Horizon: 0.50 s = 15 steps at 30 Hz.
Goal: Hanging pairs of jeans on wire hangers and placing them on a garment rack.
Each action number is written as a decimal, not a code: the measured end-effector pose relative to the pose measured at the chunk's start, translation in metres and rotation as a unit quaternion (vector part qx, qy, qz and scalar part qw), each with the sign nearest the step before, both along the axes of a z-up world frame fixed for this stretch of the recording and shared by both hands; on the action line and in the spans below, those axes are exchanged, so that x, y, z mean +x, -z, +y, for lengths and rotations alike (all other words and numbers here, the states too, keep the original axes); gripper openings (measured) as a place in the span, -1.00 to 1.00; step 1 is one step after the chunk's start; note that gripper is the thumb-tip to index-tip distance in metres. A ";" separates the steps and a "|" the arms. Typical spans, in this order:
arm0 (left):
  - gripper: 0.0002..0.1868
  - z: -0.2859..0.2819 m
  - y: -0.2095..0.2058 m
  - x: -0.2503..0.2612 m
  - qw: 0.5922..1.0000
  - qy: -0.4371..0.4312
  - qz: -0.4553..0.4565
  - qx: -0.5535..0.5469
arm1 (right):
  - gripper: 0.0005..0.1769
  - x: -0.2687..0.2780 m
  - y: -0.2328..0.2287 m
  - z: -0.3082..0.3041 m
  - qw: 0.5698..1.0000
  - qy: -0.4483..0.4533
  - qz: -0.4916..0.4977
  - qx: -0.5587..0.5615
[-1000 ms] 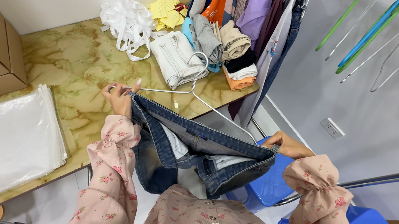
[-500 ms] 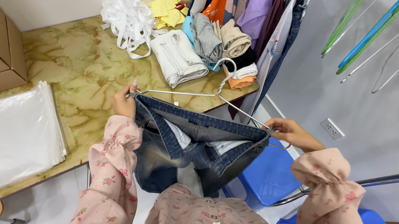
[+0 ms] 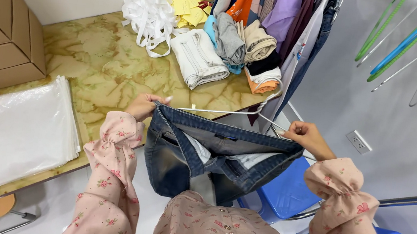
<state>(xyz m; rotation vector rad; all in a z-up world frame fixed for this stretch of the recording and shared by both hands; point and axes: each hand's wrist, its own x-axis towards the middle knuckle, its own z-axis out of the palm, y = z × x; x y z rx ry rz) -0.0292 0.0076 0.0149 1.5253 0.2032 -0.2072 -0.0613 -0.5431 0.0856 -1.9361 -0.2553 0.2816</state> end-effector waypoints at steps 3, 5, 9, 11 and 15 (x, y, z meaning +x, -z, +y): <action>-0.89 -0.009 -0.050 -0.029 0.993 0.113 -0.007 0.042 | -0.72 -0.007 -0.023 0.008 0.999 -0.008 -0.030 -0.021; -0.87 -0.013 -0.066 -0.027 0.980 0.184 0.012 0.072 | -0.69 -0.009 -0.035 0.009 0.998 -0.024 -0.047 -0.031; -0.84 -0.035 -0.076 -0.024 0.948 0.308 0.037 0.074 | -0.62 -0.007 -0.045 0.011 0.994 -0.052 -0.084 -0.054; -0.82 -0.028 -0.050 -0.004 0.954 0.294 0.001 0.057 | -0.63 -0.008 -0.042 0.010 0.995 -0.043 -0.073 -0.054; -0.71 -0.030 -0.054 0.022 0.916 0.313 -0.153 0.199 | -0.64 -0.017 -0.045 0.019 0.998 -0.031 -0.026 -0.053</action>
